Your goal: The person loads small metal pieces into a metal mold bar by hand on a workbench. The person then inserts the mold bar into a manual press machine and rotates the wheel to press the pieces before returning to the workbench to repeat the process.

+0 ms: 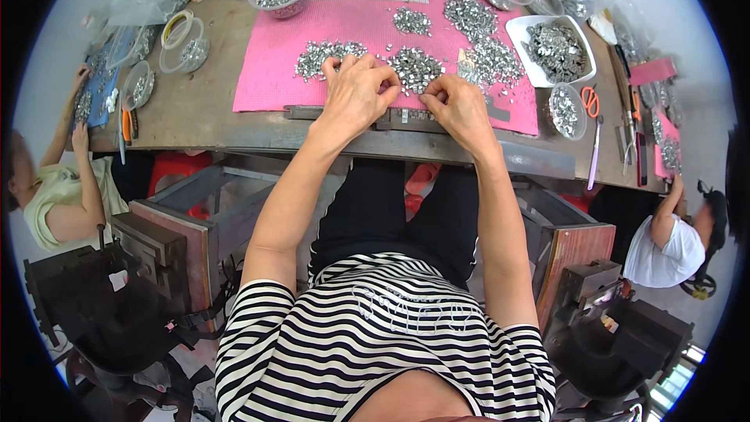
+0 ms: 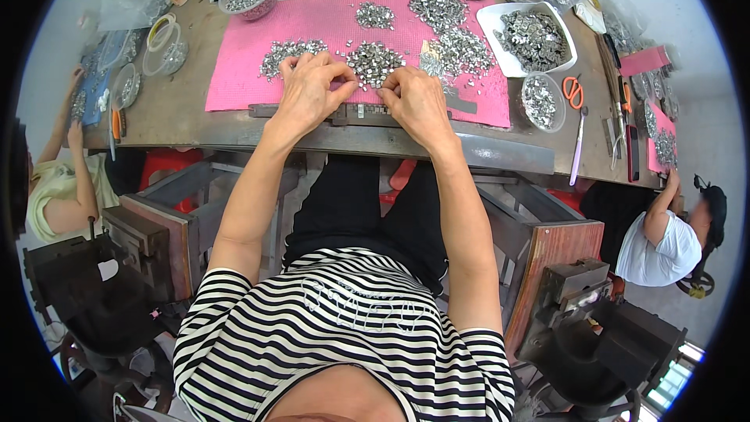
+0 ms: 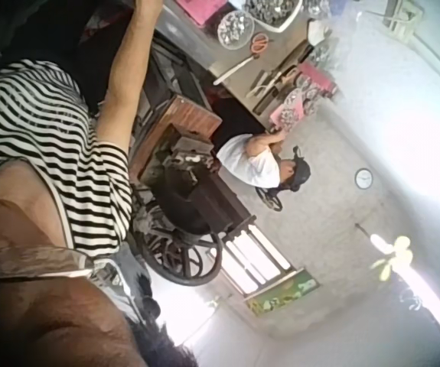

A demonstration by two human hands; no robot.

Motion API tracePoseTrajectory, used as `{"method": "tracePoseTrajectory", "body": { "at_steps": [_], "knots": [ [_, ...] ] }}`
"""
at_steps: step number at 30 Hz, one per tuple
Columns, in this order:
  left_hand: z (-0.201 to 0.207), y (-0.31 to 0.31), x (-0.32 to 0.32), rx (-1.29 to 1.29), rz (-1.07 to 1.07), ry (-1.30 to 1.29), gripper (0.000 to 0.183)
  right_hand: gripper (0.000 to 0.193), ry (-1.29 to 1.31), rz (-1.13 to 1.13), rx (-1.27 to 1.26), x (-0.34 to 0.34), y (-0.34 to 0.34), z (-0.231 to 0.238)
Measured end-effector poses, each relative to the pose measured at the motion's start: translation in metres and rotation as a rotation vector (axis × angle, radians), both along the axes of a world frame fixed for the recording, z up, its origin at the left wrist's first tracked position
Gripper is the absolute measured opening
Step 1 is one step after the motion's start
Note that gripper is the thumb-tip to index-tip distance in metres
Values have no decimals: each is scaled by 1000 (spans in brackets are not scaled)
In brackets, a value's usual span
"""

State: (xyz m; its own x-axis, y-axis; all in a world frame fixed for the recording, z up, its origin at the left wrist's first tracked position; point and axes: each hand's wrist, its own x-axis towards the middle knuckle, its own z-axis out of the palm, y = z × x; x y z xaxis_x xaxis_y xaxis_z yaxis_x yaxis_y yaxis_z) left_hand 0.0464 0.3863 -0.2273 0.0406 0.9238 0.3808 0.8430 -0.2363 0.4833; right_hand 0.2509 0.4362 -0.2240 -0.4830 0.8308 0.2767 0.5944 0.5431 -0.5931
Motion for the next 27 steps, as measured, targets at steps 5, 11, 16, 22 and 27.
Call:
{"method": "tracePoseTrajectory", "body": {
  "at_steps": [5,11,16,22,27],
  "knots": [
    [-4,-2,0,26,4,-3,7,16,66,18,-28,0,-2,2],
    [-1,-4,-1,-30,-7,14,8,14,8,51,-55,3,3,1],
    [2,-13,2,8,-88,-80,12,11,43,32,-5,5,-5,4],
    [-7,-27,18,49,-139,-160,13,10,109,-32,-34,7,-14,7],
    [-14,-30,23,86,-126,-137,17,11,81,15,-55,10,-5,5]
  ]
}}
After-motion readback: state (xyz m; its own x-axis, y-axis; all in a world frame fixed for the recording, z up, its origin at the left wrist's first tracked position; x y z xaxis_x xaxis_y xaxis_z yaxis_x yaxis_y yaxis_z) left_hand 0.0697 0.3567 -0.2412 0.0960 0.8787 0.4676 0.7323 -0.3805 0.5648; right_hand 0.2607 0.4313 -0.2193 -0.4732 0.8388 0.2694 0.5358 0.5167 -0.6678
